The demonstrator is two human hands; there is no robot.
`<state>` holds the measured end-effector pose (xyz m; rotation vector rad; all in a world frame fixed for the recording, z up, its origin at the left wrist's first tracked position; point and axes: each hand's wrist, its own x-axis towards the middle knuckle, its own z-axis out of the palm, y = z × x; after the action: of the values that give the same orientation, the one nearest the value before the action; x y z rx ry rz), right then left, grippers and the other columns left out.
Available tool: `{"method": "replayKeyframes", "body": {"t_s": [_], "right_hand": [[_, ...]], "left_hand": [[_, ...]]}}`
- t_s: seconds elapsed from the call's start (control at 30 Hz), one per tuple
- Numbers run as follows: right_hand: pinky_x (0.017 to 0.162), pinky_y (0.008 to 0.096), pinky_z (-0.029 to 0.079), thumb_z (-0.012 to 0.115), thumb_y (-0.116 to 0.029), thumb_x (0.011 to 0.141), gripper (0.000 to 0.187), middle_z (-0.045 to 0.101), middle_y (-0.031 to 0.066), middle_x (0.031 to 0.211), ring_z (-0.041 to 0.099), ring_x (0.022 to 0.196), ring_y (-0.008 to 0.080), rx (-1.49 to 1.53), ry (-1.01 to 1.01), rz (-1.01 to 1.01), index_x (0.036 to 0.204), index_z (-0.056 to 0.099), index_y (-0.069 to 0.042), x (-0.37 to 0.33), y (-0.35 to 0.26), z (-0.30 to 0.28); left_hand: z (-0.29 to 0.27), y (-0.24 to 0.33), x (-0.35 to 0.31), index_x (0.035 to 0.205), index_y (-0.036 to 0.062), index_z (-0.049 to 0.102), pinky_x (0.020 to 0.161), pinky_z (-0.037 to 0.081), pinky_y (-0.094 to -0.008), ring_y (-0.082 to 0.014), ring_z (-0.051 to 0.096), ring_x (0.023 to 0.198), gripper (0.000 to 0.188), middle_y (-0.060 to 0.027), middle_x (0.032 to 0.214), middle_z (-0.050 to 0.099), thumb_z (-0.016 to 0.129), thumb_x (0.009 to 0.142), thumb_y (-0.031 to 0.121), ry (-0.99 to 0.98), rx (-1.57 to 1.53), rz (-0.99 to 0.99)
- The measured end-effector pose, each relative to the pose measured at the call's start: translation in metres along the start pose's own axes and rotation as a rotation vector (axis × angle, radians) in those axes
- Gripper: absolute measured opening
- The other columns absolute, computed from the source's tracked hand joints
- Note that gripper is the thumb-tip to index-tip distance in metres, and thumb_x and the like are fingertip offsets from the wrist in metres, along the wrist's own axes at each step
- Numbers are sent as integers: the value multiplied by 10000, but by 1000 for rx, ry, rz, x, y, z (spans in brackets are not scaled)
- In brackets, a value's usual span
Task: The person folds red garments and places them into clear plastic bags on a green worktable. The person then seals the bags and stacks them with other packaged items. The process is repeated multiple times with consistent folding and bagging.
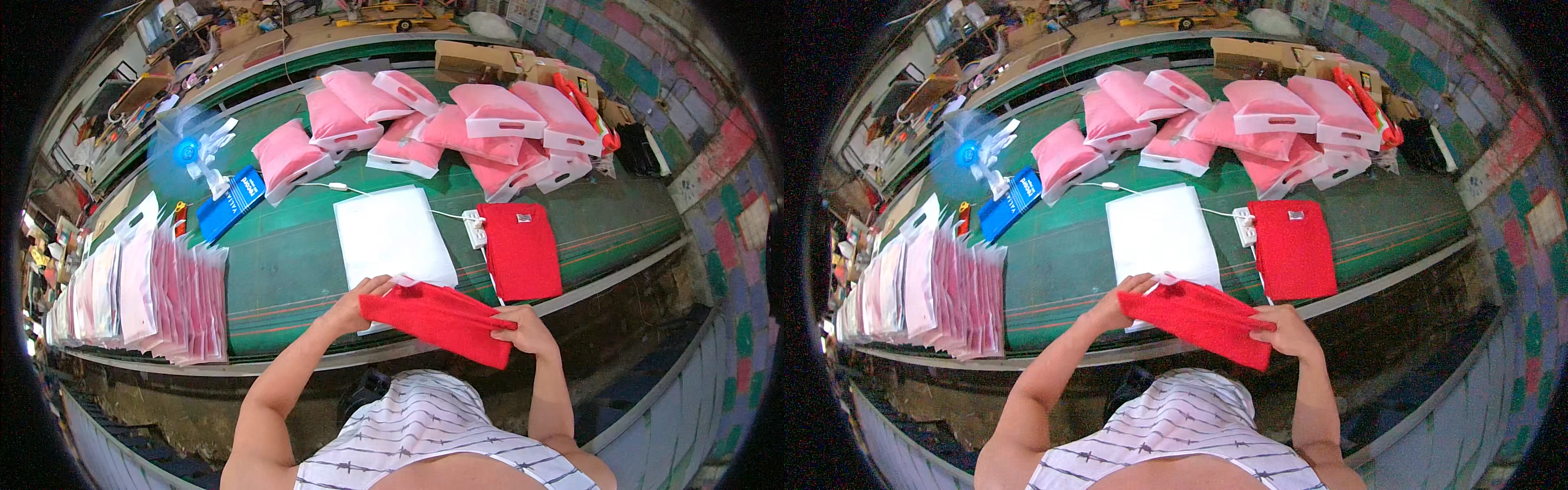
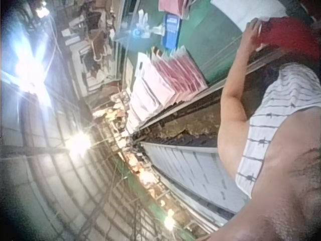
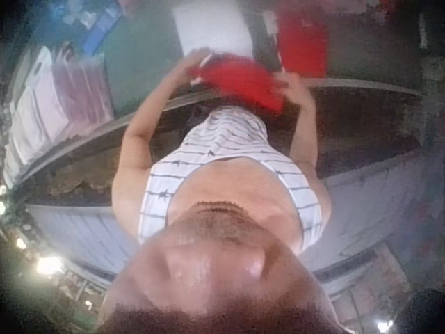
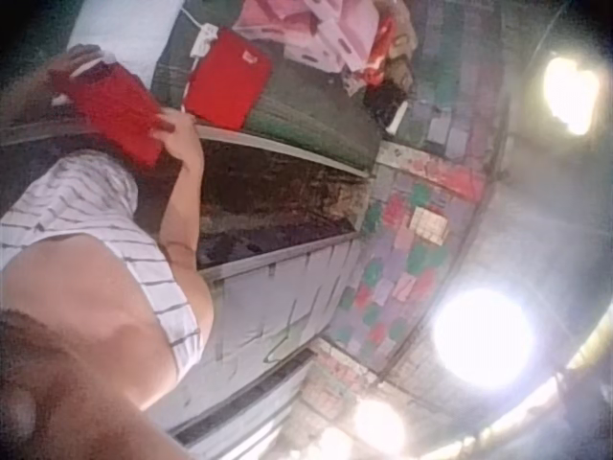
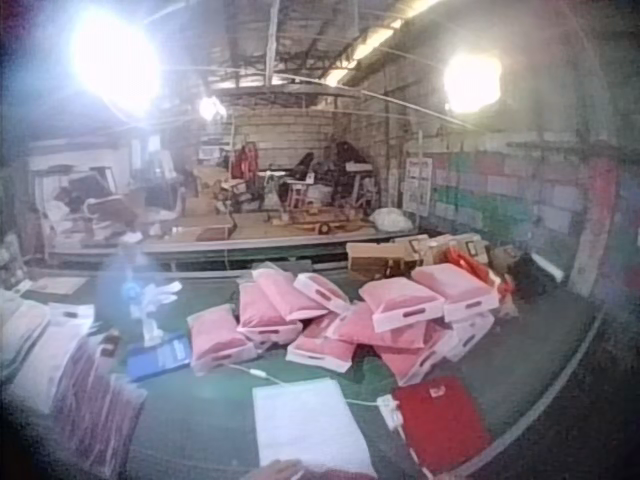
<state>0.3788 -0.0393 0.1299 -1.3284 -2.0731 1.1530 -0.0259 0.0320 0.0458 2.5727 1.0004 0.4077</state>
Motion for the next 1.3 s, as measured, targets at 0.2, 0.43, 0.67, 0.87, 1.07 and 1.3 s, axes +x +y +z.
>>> {"method": "replayKeyframes", "body": {"t_s": [0.2, 0.43, 0.67, 0.87, 1.07, 1.3], "right_hand": [[913, 404, 543, 784, -111, 779, 346, 706, 248, 1122, 694, 1045, 381, -86, 186, 140, 1087, 721, 34, -8, -8, 15], [867, 432, 565, 735, -93, 794, 325, 697, 230, 1128, 691, 992, 402, -288, 235, -66, 1103, 719, 7, 1, -60, 35], [727, 478, 589, 681, -112, 788, 334, 679, 199, 1150, 710, 820, 385, -493, 308, -121, 1109, 699, -21, 9, -66, 64], [666, 460, 592, 685, -99, 763, 349, 673, 190, 1083, 701, 744, 380, -541, 381, -144, 1105, 697, -29, 37, -68, 76], [661, 468, 590, 676, -112, 793, 279, 663, 198, 1036, 701, 717, 370, -632, 390, -33, 1056, 692, -21, 88, -51, 100], [789, 371, 541, 625, -206, 902, 224, 689, 133, 1017, 695, 930, 232, -571, 398, -100, 1022, 647, -17, 138, -9, 132]], "left_hand": [[-28, 29, 14, 1502, 34, 394, 1186, 346, -399, -374, 371, 1441, 877, -206, 1527, 390, 661, 686, -144, 161, -442, -238], [-25, 30, 31, 1446, 48, 479, 1055, 453, -456, -426, 511, 1218, 855, -188, 1460, 487, 569, 618, -148, 213, -142, -170], [-24, 63, 50, 1422, 31, 506, 1027, 470, -466, -419, 524, 1193, 792, -165, 1454, 513, 613, 648, -98, 246, -56, -159], [-30, 93, 57, 1441, 36, 495, 1002, 478, -471, -431, 528, 1163, 852, -162, 1475, 502, 612, 609, -103, 297, -155, -87], [-40, 107, 52, 1409, 12, 516, 963, 500, -454, -430, 544, 1135, 830, -172, 1464, 512, 583, 596, -142, 393, -151, -3], [-45, 117, 27, 1345, 12, 565, 896, 550, -443, -394, 576, 1112, 747, -141, 1501, 487, 624, 610, -111, 384, -41, 82]]}}
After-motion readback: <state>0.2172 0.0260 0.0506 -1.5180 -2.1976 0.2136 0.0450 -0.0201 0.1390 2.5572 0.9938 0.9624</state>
